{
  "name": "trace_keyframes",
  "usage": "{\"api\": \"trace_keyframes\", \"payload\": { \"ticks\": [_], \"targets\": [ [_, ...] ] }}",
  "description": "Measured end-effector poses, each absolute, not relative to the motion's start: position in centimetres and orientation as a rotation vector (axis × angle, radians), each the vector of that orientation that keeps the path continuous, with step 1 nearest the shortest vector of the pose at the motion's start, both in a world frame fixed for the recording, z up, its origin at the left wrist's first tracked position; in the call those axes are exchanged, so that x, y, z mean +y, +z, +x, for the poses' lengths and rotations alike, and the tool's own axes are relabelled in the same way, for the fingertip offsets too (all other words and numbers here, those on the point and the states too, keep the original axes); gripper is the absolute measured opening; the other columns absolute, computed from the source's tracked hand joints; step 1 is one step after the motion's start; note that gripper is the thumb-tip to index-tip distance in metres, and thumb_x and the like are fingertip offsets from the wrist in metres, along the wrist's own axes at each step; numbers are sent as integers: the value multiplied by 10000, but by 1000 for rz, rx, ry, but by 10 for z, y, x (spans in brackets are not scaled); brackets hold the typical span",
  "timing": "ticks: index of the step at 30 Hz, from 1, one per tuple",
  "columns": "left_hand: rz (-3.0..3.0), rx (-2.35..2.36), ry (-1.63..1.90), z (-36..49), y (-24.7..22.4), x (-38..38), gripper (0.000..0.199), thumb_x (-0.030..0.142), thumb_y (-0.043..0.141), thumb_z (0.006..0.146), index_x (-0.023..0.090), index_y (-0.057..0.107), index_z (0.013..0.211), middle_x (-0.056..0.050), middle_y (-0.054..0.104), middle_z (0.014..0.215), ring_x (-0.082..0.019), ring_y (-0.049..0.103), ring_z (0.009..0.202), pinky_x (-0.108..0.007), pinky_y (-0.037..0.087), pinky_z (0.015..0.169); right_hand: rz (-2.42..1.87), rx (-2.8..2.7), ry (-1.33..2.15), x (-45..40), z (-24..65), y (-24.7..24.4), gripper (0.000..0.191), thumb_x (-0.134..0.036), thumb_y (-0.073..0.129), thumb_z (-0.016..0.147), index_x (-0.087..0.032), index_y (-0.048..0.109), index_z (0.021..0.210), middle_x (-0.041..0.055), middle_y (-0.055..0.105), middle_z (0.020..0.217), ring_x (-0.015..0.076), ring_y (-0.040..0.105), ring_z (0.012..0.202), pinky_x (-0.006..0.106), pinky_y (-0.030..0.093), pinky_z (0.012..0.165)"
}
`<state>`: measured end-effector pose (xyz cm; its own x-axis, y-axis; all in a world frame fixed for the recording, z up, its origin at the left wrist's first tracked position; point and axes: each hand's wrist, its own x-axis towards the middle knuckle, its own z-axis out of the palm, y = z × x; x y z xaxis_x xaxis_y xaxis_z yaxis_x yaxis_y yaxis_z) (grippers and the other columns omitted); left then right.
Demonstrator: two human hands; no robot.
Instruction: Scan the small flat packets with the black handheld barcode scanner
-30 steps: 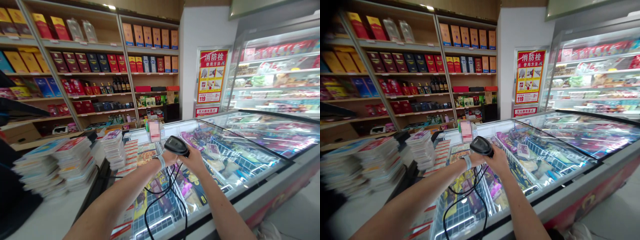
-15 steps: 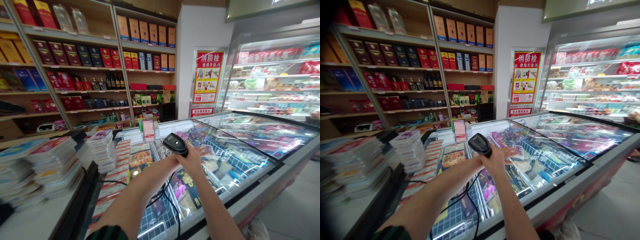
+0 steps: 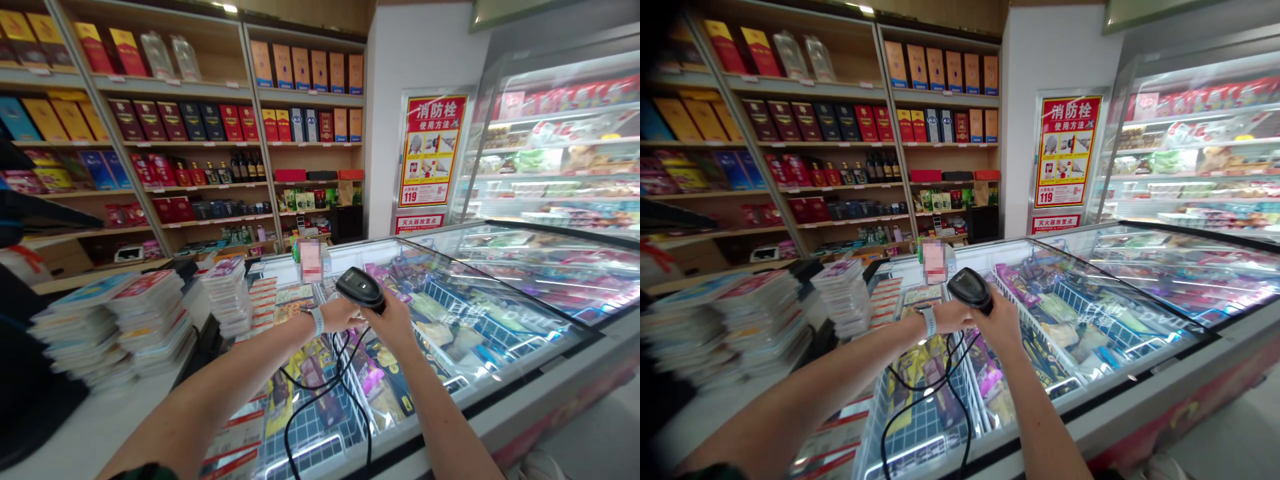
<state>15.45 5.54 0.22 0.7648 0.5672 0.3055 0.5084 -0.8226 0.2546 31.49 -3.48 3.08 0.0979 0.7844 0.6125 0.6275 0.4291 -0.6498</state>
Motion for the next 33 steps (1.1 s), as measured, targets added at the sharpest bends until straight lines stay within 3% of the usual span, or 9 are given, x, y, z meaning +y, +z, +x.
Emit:
{"api": "trace_keyframes", "payload": {
  "ticks": [5, 12, 16, 21, 25, 33],
  "targets": [
    [2846, 843, 448, 98, 0, 40, 372, 319, 528, 923, 250, 547, 1288, -86, 522, 1407, -232, 506, 1285, -395, 396, 1093, -1228, -1602, 211, -34, 314, 30, 280, -298, 593, 730, -202, 667, 983, 16, 692, 762, 201, 633, 697, 283, 470, 673],
    [2823, 1076, 490, 53, 0, 18, 329, 323, 498, 926, 239, 570, 1236, -85, 548, 1378, -231, 505, 1282, -392, 387, 1092, -1235, -1602, 209, -32, 314, 28, 326, -332, 606, 743, -211, 675, 1038, 25, 716, 823, 219, 665, 774, 297, 487, 715],
    [2712, 1373, 599, 53, 0, 8, 265, 355, 481, 923, 216, 603, 1113, -81, 614, 1259, -227, 577, 1166, -353, 443, 1004, -1271, -1613, 194, -30, 315, 26, 315, -329, 607, 737, -217, 679, 1022, 24, 712, 800, 220, 661, 744, 297, 479, 680],
    [2405, 1914, 732, 77, -1, 3, 605, 621, 580, 786, 167, 550, 1184, -136, 643, 1151, -288, 598, 1086, -376, 451, 932, -1289, -1640, 170, -30, 315, 26, 319, -353, 611, 733, -210, 684, 1008, 33, 708, 789, 221, 653, 714, 297, 477, 669],
    [2372, 2078, 653, 94, -7, 5, 699, 714, 606, 689, 140, 606, 1089, -176, 635, 1122, -339, 567, 1107, -410, 435, 920, -1294, -1648, 150, -29, 315, 26, 309, -358, 612, 728, -209, 682, 989, 31, 703, 765, 221, 648, 696, 299, 475, 663],
    [2338, 1971, 690, 87, -10, 13, 556, 567, 677, 684, 154, 646, 1056, -142, 658, 1079, -305, 572, 1092, -368, 412, 937, -1275, -1671, 158, -31, 314, 26, 286, -336, 593, 742, -217, 666, 992, 20, 691, 763, 219, 644, 723, 292, 452, 666]
  ]
}}
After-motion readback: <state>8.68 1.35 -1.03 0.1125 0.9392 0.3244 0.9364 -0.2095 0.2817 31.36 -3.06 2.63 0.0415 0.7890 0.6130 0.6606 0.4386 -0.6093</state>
